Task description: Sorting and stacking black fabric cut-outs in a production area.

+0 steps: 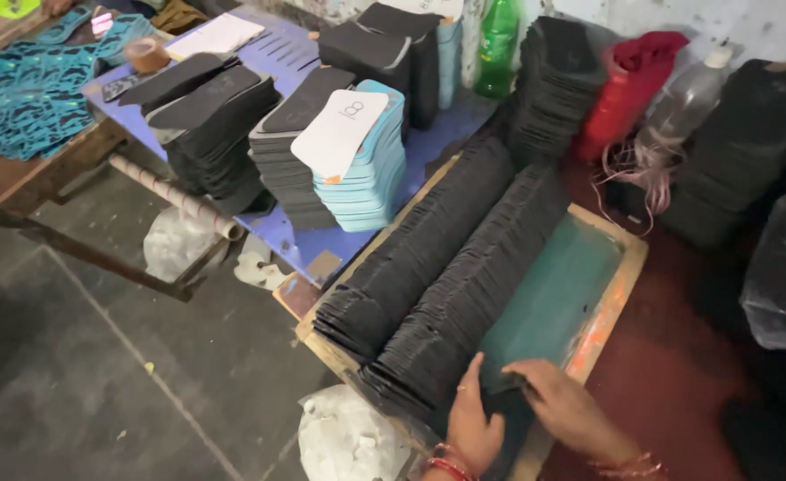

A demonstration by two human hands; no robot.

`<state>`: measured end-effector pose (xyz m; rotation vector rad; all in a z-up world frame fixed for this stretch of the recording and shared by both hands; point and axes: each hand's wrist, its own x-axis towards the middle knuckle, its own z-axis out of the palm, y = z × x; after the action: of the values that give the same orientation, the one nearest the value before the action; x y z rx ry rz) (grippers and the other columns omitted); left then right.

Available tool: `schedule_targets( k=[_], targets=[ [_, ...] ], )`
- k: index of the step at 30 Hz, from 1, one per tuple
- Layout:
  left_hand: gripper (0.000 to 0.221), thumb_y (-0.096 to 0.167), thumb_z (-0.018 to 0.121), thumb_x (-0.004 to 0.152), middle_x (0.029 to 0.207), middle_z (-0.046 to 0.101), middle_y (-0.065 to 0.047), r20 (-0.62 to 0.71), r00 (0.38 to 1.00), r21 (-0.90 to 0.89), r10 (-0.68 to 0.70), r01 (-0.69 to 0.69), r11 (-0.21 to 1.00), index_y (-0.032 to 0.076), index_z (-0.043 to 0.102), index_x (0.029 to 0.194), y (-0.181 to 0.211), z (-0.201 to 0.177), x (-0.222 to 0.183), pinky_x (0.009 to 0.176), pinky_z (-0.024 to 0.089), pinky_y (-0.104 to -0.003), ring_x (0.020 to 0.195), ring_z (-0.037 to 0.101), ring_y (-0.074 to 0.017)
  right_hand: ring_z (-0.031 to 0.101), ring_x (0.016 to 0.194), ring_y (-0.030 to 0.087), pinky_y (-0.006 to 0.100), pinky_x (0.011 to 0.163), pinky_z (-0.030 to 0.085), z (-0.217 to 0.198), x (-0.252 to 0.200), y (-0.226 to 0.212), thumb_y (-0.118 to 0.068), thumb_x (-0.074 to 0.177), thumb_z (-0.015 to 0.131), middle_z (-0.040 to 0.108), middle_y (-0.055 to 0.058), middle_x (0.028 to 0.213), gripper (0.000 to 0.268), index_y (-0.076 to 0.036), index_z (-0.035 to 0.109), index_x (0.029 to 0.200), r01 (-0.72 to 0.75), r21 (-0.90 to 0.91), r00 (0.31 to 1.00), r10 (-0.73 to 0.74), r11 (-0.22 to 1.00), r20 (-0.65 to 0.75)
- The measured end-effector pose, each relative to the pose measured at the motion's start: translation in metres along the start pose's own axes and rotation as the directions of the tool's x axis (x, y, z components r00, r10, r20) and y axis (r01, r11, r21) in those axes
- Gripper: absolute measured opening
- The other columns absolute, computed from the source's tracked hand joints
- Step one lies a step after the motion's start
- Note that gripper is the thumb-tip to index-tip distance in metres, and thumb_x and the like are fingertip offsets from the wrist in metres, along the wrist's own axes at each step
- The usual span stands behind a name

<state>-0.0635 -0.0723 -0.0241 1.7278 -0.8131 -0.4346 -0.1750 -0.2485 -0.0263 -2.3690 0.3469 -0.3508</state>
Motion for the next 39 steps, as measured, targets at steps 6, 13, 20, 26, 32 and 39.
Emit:
schedule_targets(
  k=[6,13,20,26,32,39],
  targets=[
    [0.08,0.004,0.077,0.075,0.141,0.054,-0.026,0.157,0.936,0.189,0.314,-0.341,0.921,0.002,0.045,0.148,-0.026,-0.02,-0.029,0.108,0.046,-0.046,0.128,0.056,-0.0439,0.061,0.116,0.041,0.048,0.096,0.049,-0.094,0.07,0.085,-0.004,0.087,0.058,0.063,0.021,0.128,0.051,-0.01,0.054,0.137,-0.28,-0.172,0.925,0.218,0.944,-0.311],
    [0.069,0.006,0.075,0.082,0.138,0.059,-0.018,0.202,0.957,-0.078,0.209,-0.197,0.977,0.005,0.05,0.146,-0.113,0.013,-0.036,0.089,0.063,-0.036,0.112,0.069,-0.0312,0.061,0.113,0.045,0.053,0.097,0.049,-0.131,0.156,0.177,-0.004,0.086,0.062,0.065,0.025,0.121,0.053,-0.012,0.056,0.138,-0.325,-0.373,0.903,0.168,0.869,-0.396],
    [0.06,0.008,0.079,0.084,0.128,0.07,-0.011,0.261,0.931,0.075,0.257,-0.285,0.956,0.009,0.061,0.141,-0.146,0.026,-0.052,0.081,0.064,-0.032,0.098,0.075,-0.0208,0.059,0.125,0.044,0.05,0.107,0.047,-0.128,0.164,0.212,-0.002,0.084,0.066,0.064,0.025,0.13,0.059,-0.012,0.055,0.142,-0.229,-0.262,0.898,0.1,0.938,-0.428],
    [0.058,0.005,0.079,0.085,0.117,0.075,-0.006,0.121,0.913,0.144,0.388,-0.403,0.904,0.011,0.063,0.14,-0.167,0.039,-0.053,0.071,0.066,-0.027,0.094,0.078,-0.0142,0.058,0.127,0.043,0.048,0.109,0.045,-0.128,0.167,0.222,-0.004,0.082,0.071,0.06,0.026,0.135,0.072,-0.01,0.049,0.15,-0.267,-0.126,0.871,0.184,0.955,-0.455],
    [0.062,0.004,0.082,0.079,0.106,0.073,-0.006,0.155,0.951,0.054,0.268,-0.279,0.959,0.012,0.063,0.137,-0.168,0.033,-0.052,0.066,0.064,-0.029,0.086,0.078,-0.0155,0.043,0.131,0.048,0.051,0.107,0.036,-0.133,0.151,0.169,-0.007,0.071,0.082,0.046,0.03,0.144,0.101,-0.01,0.034,0.159,-0.398,-0.152,0.82,0.277,0.905,-0.5],
    [0.056,0.002,0.075,0.08,0.101,0.074,-0.006,0.146,0.989,-0.019,0.038,-0.036,0.999,0.014,0.063,0.134,-0.12,0.006,-0.044,0.068,0.062,-0.029,0.075,0.075,-0.0151,0.057,0.121,0.04,0.048,0.106,0.046,-0.087,0.045,0.118,-0.01,0.093,0.068,0.061,0.019,0.127,0.061,-0.007,0.048,0.15,-0.196,-0.357,0.758,-0.09,0.913,-0.646]
  ],
)
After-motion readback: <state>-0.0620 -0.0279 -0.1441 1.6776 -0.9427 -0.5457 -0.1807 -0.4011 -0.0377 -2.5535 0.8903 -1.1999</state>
